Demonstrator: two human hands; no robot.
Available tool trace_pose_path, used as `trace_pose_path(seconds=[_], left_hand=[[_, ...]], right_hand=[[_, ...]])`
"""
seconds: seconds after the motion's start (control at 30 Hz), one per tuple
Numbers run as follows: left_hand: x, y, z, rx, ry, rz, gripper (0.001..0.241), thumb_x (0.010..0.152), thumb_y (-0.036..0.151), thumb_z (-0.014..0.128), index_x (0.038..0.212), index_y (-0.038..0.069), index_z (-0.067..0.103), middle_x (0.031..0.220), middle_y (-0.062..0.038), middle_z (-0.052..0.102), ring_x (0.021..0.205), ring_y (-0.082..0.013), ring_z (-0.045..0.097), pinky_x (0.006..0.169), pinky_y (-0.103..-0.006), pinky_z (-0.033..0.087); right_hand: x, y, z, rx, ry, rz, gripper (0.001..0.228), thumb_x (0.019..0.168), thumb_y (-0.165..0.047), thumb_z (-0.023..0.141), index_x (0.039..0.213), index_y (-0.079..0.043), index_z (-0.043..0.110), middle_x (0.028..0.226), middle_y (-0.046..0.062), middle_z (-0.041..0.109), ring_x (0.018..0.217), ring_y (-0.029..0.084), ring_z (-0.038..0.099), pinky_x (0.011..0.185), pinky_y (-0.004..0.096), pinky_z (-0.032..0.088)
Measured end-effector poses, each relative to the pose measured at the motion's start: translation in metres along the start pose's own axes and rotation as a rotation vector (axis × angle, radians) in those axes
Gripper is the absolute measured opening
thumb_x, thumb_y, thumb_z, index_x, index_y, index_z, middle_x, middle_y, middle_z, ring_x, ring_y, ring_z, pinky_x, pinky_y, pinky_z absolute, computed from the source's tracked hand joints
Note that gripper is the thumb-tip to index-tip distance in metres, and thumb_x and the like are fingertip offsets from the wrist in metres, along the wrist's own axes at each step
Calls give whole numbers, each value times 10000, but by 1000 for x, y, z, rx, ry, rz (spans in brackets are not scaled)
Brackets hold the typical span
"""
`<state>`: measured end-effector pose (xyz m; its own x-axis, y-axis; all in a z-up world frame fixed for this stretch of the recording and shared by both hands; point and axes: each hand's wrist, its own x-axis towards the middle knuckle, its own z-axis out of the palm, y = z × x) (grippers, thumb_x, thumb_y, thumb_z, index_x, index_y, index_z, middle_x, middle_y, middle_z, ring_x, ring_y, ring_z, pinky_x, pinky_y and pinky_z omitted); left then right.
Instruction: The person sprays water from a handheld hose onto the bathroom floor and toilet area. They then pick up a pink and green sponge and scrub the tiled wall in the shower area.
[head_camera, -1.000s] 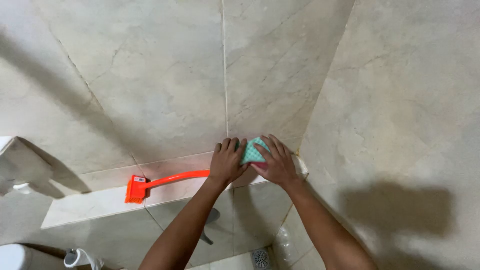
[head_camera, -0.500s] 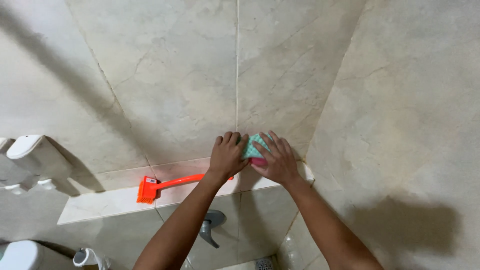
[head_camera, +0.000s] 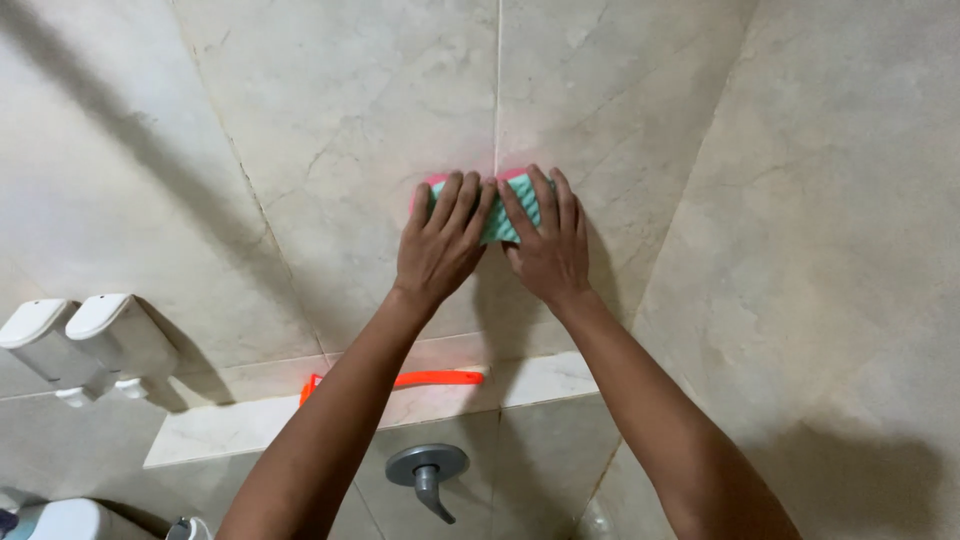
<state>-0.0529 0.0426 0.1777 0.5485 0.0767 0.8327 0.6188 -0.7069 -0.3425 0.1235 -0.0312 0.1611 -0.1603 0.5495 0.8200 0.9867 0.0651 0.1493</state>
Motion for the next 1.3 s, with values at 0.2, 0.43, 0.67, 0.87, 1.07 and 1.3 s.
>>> trace_pose_path(seconds=[0.2,0.43,0.67,0.87,1.07,1.3], left_hand=[[10,-17,15,141,55,-7,638,973,279,593,1556,53,469,1633,-131,438,1530,-283,388,1252,-557,266],[-5,-23,38,207,65,43,608,1026,288,552,1588,83,445,1639,-113,428,1520,-283,394,1243,-572,262],[-5,-44,20,294,34,100,595,1044,275,521,1604,96,433,1641,-87,425,1505,-246,411,1228,-528,309],[-22,-90,-6,309,43,58,612,1033,277,527,1610,98,430,1639,-89,422,1502,-244,413,1229,-516,311],[-61,-121,-18,301,39,21,609,1024,281,527,1599,102,436,1641,-85,423,1503,-246,414,1232,-528,304],[-71,-113,-8,315,19,71,580,1047,279,515,1596,101,452,1636,-84,432,1494,-246,419,1230,-522,300]], right_hand=[[24,-9,15,-70,190,4,950,730,-191,877,1582,-230,458,1608,169,362,1484,444,343,1153,608,387],[10,0,54,-78,280,35,871,804,-149,849,1578,-245,460,1617,166,357,1505,455,329,1200,599,383],[20,-16,60,-76,348,4,829,898,-118,827,1609,-237,419,1641,171,342,1526,472,307,1249,587,376],[57,-65,51,-64,335,-48,840,888,-142,838,1610,-222,416,1628,178,338,1510,470,311,1221,599,384],[64,-110,68,-59,352,-66,830,896,-138,836,1607,-244,420,1625,141,344,1511,450,320,1208,577,406],[41,-103,72,-144,288,-20,869,853,-58,801,1610,-257,423,1621,140,336,1526,444,320,1234,565,404]])
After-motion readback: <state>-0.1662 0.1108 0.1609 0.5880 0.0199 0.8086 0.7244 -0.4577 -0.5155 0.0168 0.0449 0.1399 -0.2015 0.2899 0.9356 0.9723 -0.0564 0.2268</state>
